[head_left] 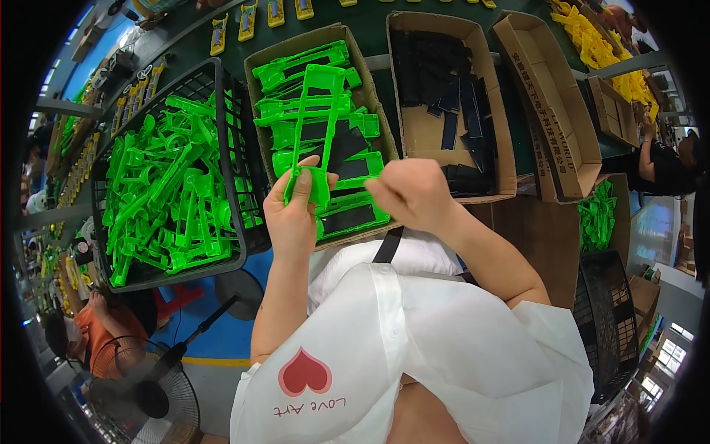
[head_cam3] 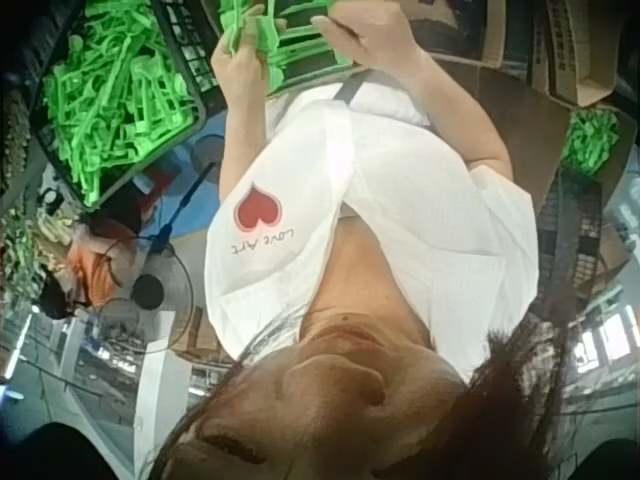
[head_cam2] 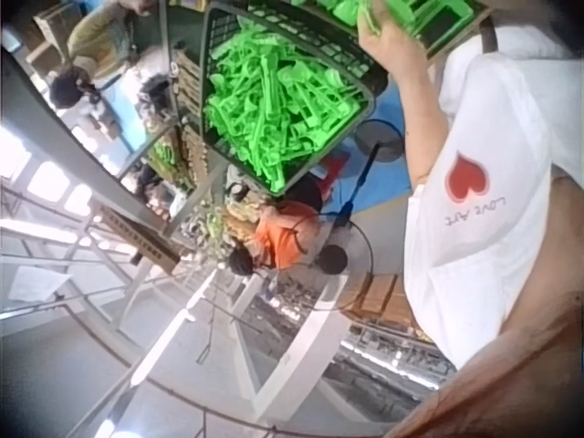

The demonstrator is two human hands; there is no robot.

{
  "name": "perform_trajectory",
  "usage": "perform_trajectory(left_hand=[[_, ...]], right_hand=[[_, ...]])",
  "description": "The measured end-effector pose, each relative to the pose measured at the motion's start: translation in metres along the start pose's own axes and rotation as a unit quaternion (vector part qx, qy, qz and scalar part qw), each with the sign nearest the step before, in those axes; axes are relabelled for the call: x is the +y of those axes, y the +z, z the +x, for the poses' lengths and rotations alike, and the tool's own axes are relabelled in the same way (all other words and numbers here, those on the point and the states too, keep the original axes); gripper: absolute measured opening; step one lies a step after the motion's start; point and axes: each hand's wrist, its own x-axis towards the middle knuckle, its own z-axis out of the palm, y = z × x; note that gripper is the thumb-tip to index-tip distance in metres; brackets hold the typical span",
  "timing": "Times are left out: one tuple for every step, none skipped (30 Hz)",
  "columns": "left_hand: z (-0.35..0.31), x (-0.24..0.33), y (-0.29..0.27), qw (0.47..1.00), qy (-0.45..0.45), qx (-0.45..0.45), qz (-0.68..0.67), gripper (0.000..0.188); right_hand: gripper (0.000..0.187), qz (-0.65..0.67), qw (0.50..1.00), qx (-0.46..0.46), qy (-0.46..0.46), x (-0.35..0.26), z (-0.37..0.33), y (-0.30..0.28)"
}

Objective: Manually assembling green plastic frames with black strips on a factory production line.

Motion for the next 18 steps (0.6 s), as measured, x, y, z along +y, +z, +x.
perform_trajectory(left_hand=[[0.000, 0.002, -0.003, 1.000, 0.001, -0.001, -0.001, 0.026], [-0.002, 0.005, -0.006, 0.999, -0.011, -0.035, 0.006, 0.026], [-0.004, 0.006, -0.008, 0.997, -0.022, -0.069, 0.012, 0.025], [-0.005, 0.005, -0.009, 0.995, -0.033, -0.087, 0.020, 0.025], [-0.006, 0.005, -0.009, 0.993, -0.037, -0.111, 0.037, 0.025], [-0.006, 0.004, -0.011, 0.989, -0.041, -0.134, 0.053, 0.025], [-0.006, 0.005, -0.013, 0.987, -0.047, -0.150, 0.041, 0.026], [-0.008, 0.012, -0.012, 0.989, -0.047, -0.142, 0.019, 0.026], [-0.010, 0.020, -0.012, 0.990, -0.047, -0.134, -0.003, 0.026], [-0.009, 0.024, -0.022, 0.989, -0.043, -0.144, -0.001, 0.027], [-0.010, 0.033, -0.032, 0.989, -0.051, -0.138, -0.003, 0.027], [-0.008, 0.036, -0.042, 0.992, -0.049, -0.116, 0.005, 0.027], [-0.006, 0.040, -0.047, 0.992, -0.053, -0.089, 0.077, 0.025], [-0.005, 0.043, -0.047, 0.984, -0.064, -0.070, 0.148, 0.024], [-0.004, 0.044, -0.046, 0.971, -0.076, -0.051, 0.219, 0.023], [-0.001, 0.043, -0.047, 0.961, -0.090, -0.082, 0.248, 0.021], [0.001, 0.042, -0.045, 0.958, -0.111, -0.098, 0.246, 0.020], [0.002, 0.041, -0.043, 0.954, -0.131, -0.114, 0.243, 0.020]], right_hand=[[0.024, 0.030, 0.994, 0.029, 0.099, 0.004, 0.001, -0.003], [0.023, 0.081, 0.977, 0.021, 0.199, 0.002, 0.006, -0.007], [0.024, 0.131, 0.946, 0.013, 0.296, 0.000, 0.011, -0.011], [0.022, 0.181, 0.931, -0.023, 0.317, 0.006, 0.011, -0.011], [0.020, 0.216, 0.918, -0.076, 0.325, 0.008, 0.011, -0.013], [0.019, 0.251, 0.900, -0.130, 0.331, 0.009, 0.011, -0.015], [0.017, 0.250, 0.899, -0.128, 0.335, 0.006, 0.011, -0.014], [0.016, 0.271, 0.882, -0.129, 0.362, 0.004, 0.013, -0.019], [0.015, 0.292, 0.864, -0.130, 0.389, 0.002, 0.015, -0.024], [0.014, 0.328, 0.850, -0.122, 0.394, 0.006, 0.011, -0.026], [0.014, 0.337, 0.844, -0.121, 0.399, 0.008, 0.007, -0.028], [0.015, 0.346, 0.838, -0.119, 0.404, 0.008, 0.004, -0.029], [0.015, 0.351, 0.831, -0.127, 0.413, 0.006, 0.006, -0.032], [0.015, 0.355, 0.829, -0.133, 0.411, 0.002, 0.007, -0.031], [0.017, 0.339, 0.830, -0.142, 0.420, -0.002, 0.008, -0.030], [0.019, 0.324, 0.830, -0.151, 0.429, -0.006, 0.009, -0.029], [0.020, 0.314, 0.833, -0.171, 0.422, -0.008, 0.011, -0.028], [0.020, 0.318, 0.831, -0.176, 0.422, -0.010, 0.012, -0.025]])
